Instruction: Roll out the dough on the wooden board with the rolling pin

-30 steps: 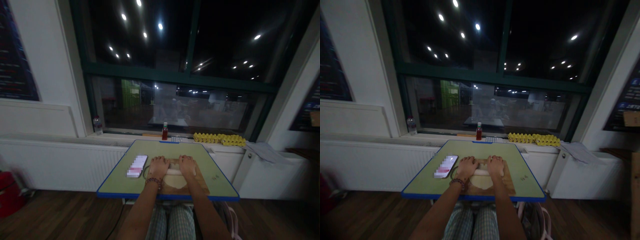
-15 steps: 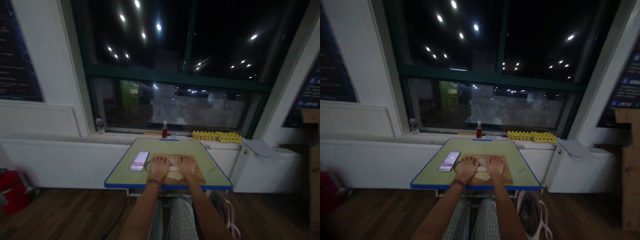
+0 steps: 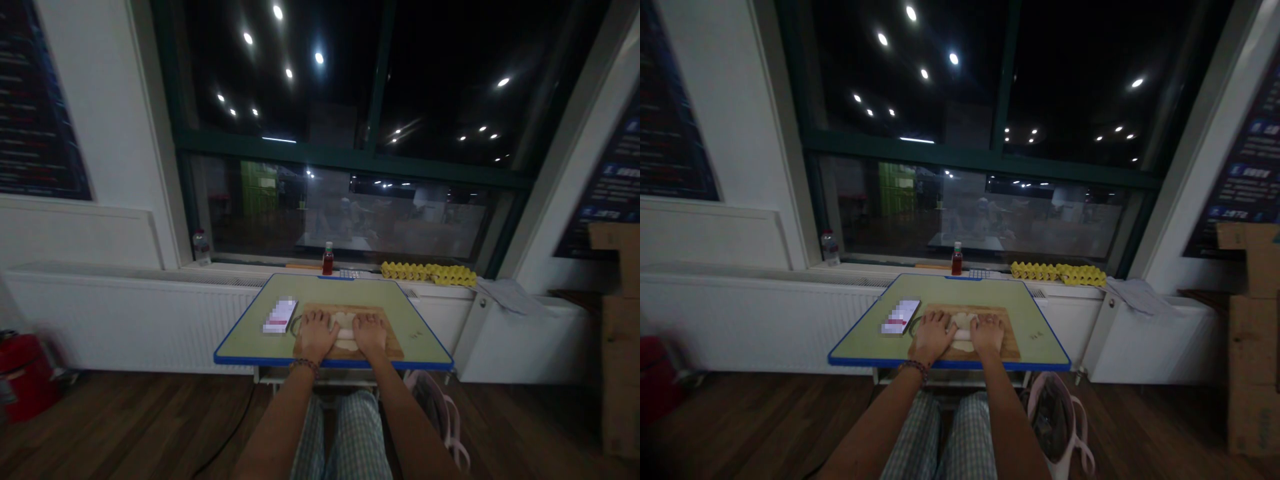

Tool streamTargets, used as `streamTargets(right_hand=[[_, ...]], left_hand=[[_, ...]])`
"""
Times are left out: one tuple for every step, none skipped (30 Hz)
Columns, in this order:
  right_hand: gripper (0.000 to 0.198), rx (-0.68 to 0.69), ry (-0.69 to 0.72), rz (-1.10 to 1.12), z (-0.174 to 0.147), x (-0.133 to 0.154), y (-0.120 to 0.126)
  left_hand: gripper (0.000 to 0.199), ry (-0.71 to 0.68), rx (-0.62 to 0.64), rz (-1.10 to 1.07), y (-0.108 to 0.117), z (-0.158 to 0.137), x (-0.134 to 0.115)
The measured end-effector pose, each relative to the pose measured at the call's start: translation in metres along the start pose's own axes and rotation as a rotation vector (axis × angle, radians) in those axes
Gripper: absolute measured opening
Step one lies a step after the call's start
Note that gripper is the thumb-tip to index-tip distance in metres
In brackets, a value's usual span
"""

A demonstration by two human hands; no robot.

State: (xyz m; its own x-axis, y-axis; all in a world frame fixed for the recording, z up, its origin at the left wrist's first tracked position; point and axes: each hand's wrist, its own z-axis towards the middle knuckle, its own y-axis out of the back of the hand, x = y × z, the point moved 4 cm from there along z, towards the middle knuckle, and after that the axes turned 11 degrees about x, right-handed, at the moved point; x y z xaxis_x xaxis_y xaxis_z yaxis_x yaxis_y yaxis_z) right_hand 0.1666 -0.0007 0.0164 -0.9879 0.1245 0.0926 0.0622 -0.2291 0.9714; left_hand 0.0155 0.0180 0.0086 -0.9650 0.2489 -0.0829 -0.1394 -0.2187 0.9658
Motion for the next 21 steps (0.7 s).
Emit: streamTargets(right_hand=[[0.043,-0.001,-0.006,0.005,0.000,0.000,-0.001],[0.042,-0.004,-0.009,0.010,0.001,0.000,-0.002],[0.042,-0.009,-0.010,0.014,0.002,-0.001,-0.003],[0.041,-0.017,-0.008,0.018,0.003,-0.001,-0.004],[0.040,-0.028,-0.004,0.020,0.004,0.000,-0.005],[0.039,-0.039,-0.001,0.021,0.005,0.000,-0.005],[0.038,-0.051,0.000,0.020,0.006,0.000,-0.006],[0.038,-0.060,-0.002,0.019,0.007,0.000,-0.006],[0.039,-0.067,-0.007,0.018,0.007,0.000,-0.006],[0.039,-0.071,-0.011,0.018,0.008,0.000,-0.006],[0.040,-0.073,-0.013,0.018,0.008,0.000,-0.005],[0.040,-0.074,-0.014,0.019,0.008,0.000,-0.005],[0.041,-0.074,-0.014,0.021,0.008,0.000,-0.004],[0.041,-0.077,-0.011,0.022,0.008,0.000,-0.004],[0.041,-0.081,-0.009,0.022,0.009,0.000,-0.004],[0.040,-0.086,-0.009,0.023,0.010,-0.001,-0.004],[0.040,-0.092,-0.010,0.023,0.010,-0.001,-0.005],[0.040,-0.099,-0.010,0.023,0.012,-0.001,-0.006],[0.040,-0.106,-0.011,0.023,0.013,-0.001,-0.007],[0.039,-0.112,-0.013,0.023,0.014,-0.002,-0.008],[0.039,-0.118,-0.014,0.024,0.015,-0.002,-0.009]], left_hand=[[0.046,0.000,-0.005,-0.001,0.000,0.000,0.000],[0.046,0.000,-0.008,-0.003,0.000,0.000,0.000],[0.045,0.000,-0.008,-0.005,0.000,0.001,0.000],[0.044,0.000,-0.006,-0.006,0.000,0.001,0.000],[0.043,0.001,-0.004,-0.005,0.000,0.001,-0.001],[0.043,0.002,-0.004,-0.003,0.001,0.002,-0.001],[0.043,0.002,-0.008,-0.001,0.001,0.002,-0.001],[0.043,0.000,-0.012,0.001,0.001,0.003,-0.001],[0.043,-0.003,-0.017,0.003,0.002,0.003,-0.002],[0.043,-0.005,-0.020,0.003,0.002,0.003,-0.002],[0.043,-0.008,-0.022,0.002,0.002,0.004,-0.002],[0.043,-0.011,-0.024,0.001,0.003,0.004,-0.002],[0.043,-0.014,-0.025,0.001,0.003,0.004,-0.002],[0.043,-0.014,-0.025,-0.001,0.004,0.005,-0.002],[0.042,-0.012,-0.023,-0.004,0.004,0.005,-0.002],[0.042,-0.008,-0.020,-0.009,0.004,0.006,-0.002],[0.042,-0.005,-0.018,-0.014,0.004,0.007,-0.002],[0.042,-0.002,-0.015,-0.020,0.004,0.007,-0.002],[0.041,-0.001,-0.013,-0.025,0.004,0.008,-0.002],[0.041,-0.003,-0.014,-0.029,0.003,0.009,-0.001],[0.041,-0.008,-0.015,-0.030,0.003,0.010,-0.001]])
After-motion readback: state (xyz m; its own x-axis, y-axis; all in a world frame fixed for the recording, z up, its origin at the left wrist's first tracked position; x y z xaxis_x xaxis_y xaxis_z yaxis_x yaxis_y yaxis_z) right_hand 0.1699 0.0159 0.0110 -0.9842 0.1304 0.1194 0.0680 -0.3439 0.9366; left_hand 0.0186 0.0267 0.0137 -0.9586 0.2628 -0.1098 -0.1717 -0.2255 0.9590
